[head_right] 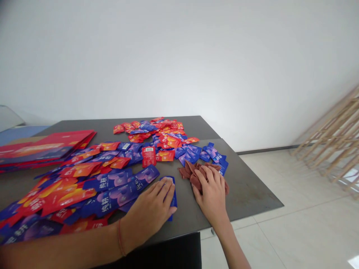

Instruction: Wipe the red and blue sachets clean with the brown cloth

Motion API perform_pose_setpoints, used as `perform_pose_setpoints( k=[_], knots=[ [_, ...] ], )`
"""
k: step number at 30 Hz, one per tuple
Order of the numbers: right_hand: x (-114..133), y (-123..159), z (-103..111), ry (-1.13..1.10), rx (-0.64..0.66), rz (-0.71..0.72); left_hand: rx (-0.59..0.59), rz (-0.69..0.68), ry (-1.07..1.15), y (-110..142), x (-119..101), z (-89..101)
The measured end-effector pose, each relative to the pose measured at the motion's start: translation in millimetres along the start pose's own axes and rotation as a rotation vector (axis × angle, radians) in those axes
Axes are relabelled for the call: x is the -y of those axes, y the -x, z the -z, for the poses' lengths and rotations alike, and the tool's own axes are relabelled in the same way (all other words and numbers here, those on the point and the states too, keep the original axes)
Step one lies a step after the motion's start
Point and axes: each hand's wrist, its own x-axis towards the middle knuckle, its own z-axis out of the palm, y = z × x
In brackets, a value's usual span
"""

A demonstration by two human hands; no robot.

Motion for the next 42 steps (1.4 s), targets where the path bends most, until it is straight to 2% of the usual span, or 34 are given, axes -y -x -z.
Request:
perform_pose_setpoints(
  k=[4, 8, 16, 24, 28, 32, 37, 42],
  knots=[
    [-1, 0, 1, 0.013, 0.002, 0.005, -0.042, 0.065, 0.001, 5, -9, -30.3],
    [0, 0, 2, 0.017, 0.004, 0.009, -0.056, 0.063, 0.034, 8, -6, -41.0],
    [-2, 0, 4, 0.024, 0.032, 0.003, -0.012, 0.041, 0.126, 16, -1, -38.9],
    [-1, 0, 6, 0.024, 0.025, 0.008, 0.127, -0.028, 0.324, 16, 13, -22.2],
    [0, -1, 7, 0.041, 0.033, -0.003, 0.077, -0.092, 0.340, 22, 18, -22.1],
    [1, -2, 8, 0.046, 0.037, -0.008, 0.000, -0.139, 0.247, 37, 20, -27.5],
    [2, -3, 9, 0.041, 0.038, -0.010, -0.145, -0.177, 0.086, 53, 14, -32.9],
    [3, -3, 11, 0.049, 0.050, -0.011, -0.214, -0.164, 0.041, 57, 6, -33.7]
  ],
)
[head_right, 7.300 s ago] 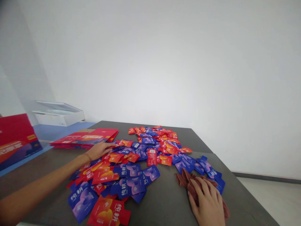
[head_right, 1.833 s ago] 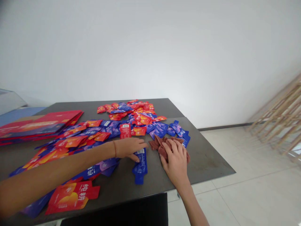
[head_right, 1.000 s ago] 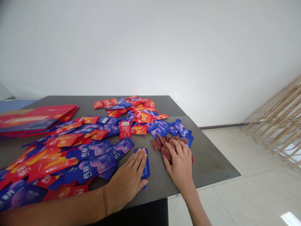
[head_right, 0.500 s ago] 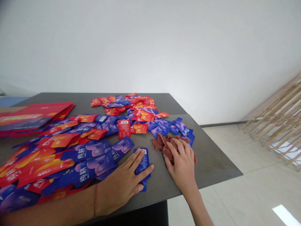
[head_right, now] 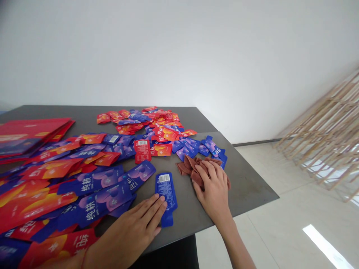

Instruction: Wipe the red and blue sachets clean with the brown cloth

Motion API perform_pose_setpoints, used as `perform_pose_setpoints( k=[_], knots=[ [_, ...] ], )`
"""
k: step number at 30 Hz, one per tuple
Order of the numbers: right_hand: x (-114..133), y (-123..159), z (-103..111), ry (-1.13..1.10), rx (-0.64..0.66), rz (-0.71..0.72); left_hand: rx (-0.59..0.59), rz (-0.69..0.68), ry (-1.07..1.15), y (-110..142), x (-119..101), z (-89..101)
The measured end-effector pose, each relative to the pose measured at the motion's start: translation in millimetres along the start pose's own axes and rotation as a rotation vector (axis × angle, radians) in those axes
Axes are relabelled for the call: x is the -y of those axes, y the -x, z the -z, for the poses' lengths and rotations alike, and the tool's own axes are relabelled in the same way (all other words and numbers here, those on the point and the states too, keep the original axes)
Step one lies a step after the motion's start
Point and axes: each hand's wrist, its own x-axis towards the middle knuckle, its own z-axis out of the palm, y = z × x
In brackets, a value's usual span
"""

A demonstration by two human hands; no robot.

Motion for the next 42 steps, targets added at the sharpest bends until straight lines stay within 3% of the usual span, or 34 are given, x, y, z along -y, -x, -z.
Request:
perform_pose_setpoints(
  k=[5, 10, 14, 22, 30, 36, 42],
  knots=[
    [0, 0, 1, 0.005, 0.007, 0.000, -0.040, 0.000, -0.012, -2, 3, 3.5],
    [-1, 0, 0, 0.007, -0.002, -0.001, -0.087, -0.063, 0.050, -13, 3, 28.4],
    [-2, 0, 0, -0.002, -0.011, 0.002, -0.107, -0.211, 0.071, -14, -8, 39.6],
    [-3, -1, 1, -0.016, -0.011, -0.002, -0.021, -0.199, 0.049, -3, -14, 28.7],
    [-3, 0, 1, 0.003, -0.011, 0.002, -0.121, -0.161, 0.036, -1, -22, 21.3],
    [-5, 1, -1, -0.015, -0.014, 0.005, -0.081, -0.175, 0.073, 9, -25, 19.0],
    [-4, 0, 0, -0.007, -0.010, 0.003, -0.117, -0.176, 0.033, 12, -28, 16.2]
  ],
)
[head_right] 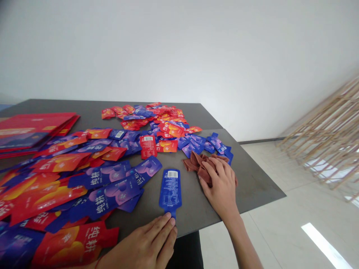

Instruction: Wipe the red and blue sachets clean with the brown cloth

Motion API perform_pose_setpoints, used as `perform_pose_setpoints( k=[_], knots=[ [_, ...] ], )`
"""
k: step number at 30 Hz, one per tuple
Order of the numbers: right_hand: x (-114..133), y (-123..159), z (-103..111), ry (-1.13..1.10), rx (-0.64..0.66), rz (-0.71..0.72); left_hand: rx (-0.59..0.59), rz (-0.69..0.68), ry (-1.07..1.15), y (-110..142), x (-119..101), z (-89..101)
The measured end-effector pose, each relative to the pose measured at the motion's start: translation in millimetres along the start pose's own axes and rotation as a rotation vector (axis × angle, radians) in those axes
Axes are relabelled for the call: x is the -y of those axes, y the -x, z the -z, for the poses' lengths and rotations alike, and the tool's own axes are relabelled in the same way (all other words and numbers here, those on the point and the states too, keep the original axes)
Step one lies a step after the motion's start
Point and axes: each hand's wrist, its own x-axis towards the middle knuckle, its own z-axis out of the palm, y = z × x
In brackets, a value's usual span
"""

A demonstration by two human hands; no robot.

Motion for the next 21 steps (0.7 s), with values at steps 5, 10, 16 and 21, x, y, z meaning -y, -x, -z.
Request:
perform_pose_setpoints(
  k=[5, 10, 16, 21],
  knots=[
    [1, 0, 0, 0.015, 0.008, -0.002, -0.008, 0.053, 0.023, -4, 1, 3.8],
    [1, 0, 0, 0.020, 0.008, -0.005, 0.084, 0.147, 0.027, -14, 14, 8.1],
    [2, -1, 1, 0.017, 0.009, -0.013, 0.113, 0.210, 0.021, -14, 21, -3.8],
    [3, 0, 1, 0.019, 0.019, -0.016, 0.049, 0.186, 0.022, -18, 20, 2.6]
  ],
)
